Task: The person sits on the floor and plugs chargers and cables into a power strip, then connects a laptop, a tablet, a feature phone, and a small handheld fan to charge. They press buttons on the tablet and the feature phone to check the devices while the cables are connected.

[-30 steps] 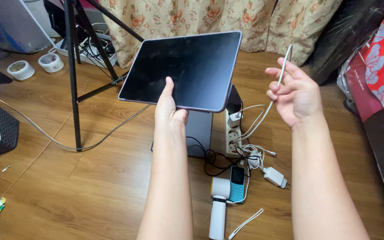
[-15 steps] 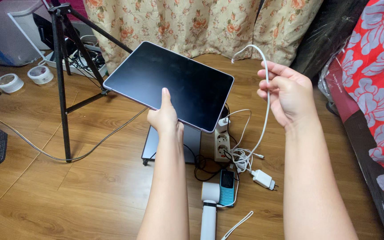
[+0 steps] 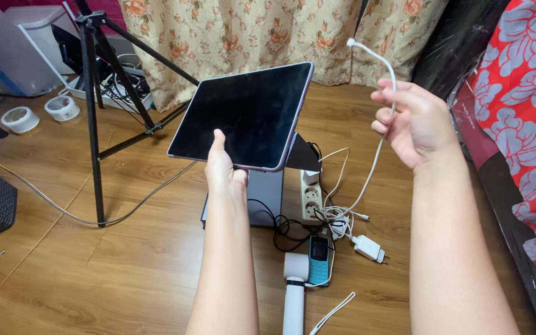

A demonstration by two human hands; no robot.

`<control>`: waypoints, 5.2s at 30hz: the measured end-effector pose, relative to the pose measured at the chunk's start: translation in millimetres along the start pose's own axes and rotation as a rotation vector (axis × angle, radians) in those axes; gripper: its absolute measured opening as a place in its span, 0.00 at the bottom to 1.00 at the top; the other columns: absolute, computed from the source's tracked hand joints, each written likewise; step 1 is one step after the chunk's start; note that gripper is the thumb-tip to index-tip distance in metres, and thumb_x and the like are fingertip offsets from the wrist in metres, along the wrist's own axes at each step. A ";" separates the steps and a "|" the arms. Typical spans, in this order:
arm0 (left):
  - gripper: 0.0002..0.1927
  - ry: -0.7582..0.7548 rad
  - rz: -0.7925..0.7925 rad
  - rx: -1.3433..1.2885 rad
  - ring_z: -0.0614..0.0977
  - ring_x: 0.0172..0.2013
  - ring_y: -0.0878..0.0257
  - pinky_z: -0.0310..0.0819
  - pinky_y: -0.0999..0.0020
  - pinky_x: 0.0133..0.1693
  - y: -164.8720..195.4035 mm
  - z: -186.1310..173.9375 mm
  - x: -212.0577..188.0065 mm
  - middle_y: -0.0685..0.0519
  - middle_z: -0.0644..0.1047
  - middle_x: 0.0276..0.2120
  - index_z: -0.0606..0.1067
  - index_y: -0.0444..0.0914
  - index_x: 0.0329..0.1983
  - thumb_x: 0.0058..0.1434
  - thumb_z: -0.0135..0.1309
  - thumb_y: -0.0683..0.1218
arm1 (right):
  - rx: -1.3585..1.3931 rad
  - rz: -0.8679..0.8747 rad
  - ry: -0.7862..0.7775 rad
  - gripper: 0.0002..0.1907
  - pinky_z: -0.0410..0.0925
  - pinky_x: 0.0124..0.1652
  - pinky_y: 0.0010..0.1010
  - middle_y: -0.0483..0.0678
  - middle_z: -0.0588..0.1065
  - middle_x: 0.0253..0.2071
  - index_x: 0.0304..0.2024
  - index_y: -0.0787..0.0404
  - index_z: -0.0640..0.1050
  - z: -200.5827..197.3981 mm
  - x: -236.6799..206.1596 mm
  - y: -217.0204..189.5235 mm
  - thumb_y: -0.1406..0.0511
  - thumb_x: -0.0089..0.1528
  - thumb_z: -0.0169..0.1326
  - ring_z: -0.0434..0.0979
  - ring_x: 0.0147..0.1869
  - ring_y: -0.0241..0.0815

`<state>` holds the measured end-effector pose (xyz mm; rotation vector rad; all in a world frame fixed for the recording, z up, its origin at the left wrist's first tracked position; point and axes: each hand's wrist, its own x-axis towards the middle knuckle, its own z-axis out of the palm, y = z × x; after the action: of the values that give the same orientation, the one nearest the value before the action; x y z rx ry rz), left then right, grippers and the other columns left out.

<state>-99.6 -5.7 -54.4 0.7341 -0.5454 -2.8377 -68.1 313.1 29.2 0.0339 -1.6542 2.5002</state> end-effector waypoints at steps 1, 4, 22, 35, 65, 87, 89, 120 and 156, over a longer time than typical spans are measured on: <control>0.24 -0.014 -0.023 0.000 0.84 0.49 0.46 0.80 0.49 0.48 1.0 -2.4 2.6 0.37 0.79 0.52 0.71 0.27 0.58 0.67 0.51 0.50 | 0.085 -0.045 -0.103 0.14 0.69 0.33 0.32 0.54 0.78 0.40 0.56 0.72 0.72 -3.5 1.8 1.5 0.69 0.71 0.53 0.71 0.29 0.37; 0.25 -0.105 -0.067 -0.020 0.84 0.49 0.46 0.82 0.48 0.49 2.8 -7.1 11.7 0.38 0.79 0.52 0.71 0.29 0.59 0.68 0.50 0.52 | 0.136 -0.099 -0.210 0.12 0.70 0.33 0.33 0.58 0.79 0.41 0.50 0.72 0.74 -4.2 2.0 4.3 0.66 0.73 0.53 0.72 0.29 0.37; 0.20 -0.093 -0.116 -0.031 0.85 0.47 0.48 0.82 0.53 0.48 -4.7 9.1 4.5 0.39 0.81 0.49 0.74 0.29 0.55 0.66 0.55 0.48 | -0.068 0.005 0.034 0.17 0.75 0.40 0.30 0.61 0.80 0.53 0.57 0.69 0.70 20.9 -23.3 -14.2 0.76 0.64 0.46 0.82 0.37 0.41; 0.18 -0.051 0.017 -0.024 0.86 0.40 0.48 0.87 0.53 0.41 -24.0 56.2 -29.2 0.34 0.81 0.43 0.76 0.22 0.44 0.51 0.66 0.34 | -0.135 -0.043 -0.050 0.33 0.74 0.44 0.33 0.54 0.77 0.55 0.69 0.69 0.67 9.0 -12.9 -8.1 0.79 0.59 0.44 0.81 0.43 0.40; 0.17 0.078 0.022 0.056 0.86 0.40 0.48 0.83 0.57 0.43 -31.5 27.1 -33.3 0.34 0.81 0.43 0.76 0.21 0.43 0.52 0.66 0.35 | -1.445 -0.125 0.684 0.06 0.61 0.55 0.47 0.54 0.74 0.41 0.31 0.54 0.82 -64.4 -70.1 189.8 0.69 0.51 0.60 0.68 0.54 0.58; 0.23 0.004 0.175 0.221 0.84 0.46 0.54 0.81 0.58 0.51 -97.8 -62.6 -52.0 0.43 0.81 0.47 0.75 0.27 0.52 0.53 0.65 0.37 | -1.604 0.002 -0.297 0.19 0.65 0.60 0.42 0.52 0.74 0.55 0.47 0.52 0.84 -141.9 -80.4 244.4 0.71 0.58 0.50 0.71 0.62 0.54; 0.21 0.037 0.126 0.226 0.85 0.45 0.51 0.80 0.55 0.50 -95.2 -70.1 -53.7 0.40 0.82 0.46 0.75 0.27 0.51 0.55 0.64 0.38 | -1.642 0.050 -0.291 0.15 0.65 0.60 0.42 0.54 0.74 0.55 0.46 0.56 0.82 -143.4 -80.3 245.0 0.70 0.60 0.49 0.70 0.63 0.55; 0.15 -0.311 0.073 -0.073 0.84 0.45 0.54 0.82 0.56 0.50 -9.7 51.5 -62.9 0.46 0.83 0.45 0.79 0.33 0.46 0.57 0.62 0.43 | -0.402 -0.251 0.134 0.09 0.55 0.24 0.17 0.40 0.77 0.31 0.44 0.62 0.83 47.4 -43.3 -21.9 0.64 0.66 0.60 0.63 0.24 0.23; 0.11 -0.316 -0.060 -0.040 0.85 0.41 0.53 0.84 0.58 0.47 20.4 19.7 -44.4 0.44 0.82 0.40 0.78 0.31 0.42 0.58 0.62 0.41 | -0.444 0.011 -0.248 0.12 0.74 0.32 0.27 0.49 0.84 0.42 0.48 0.63 0.83 91.3 -52.8 -19.2 0.66 0.64 0.57 0.66 0.22 0.24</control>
<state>-69.6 -7.8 -11.1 0.2986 -0.5136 -3.0306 -18.8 231.1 77.5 0.2966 -2.2756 2.1468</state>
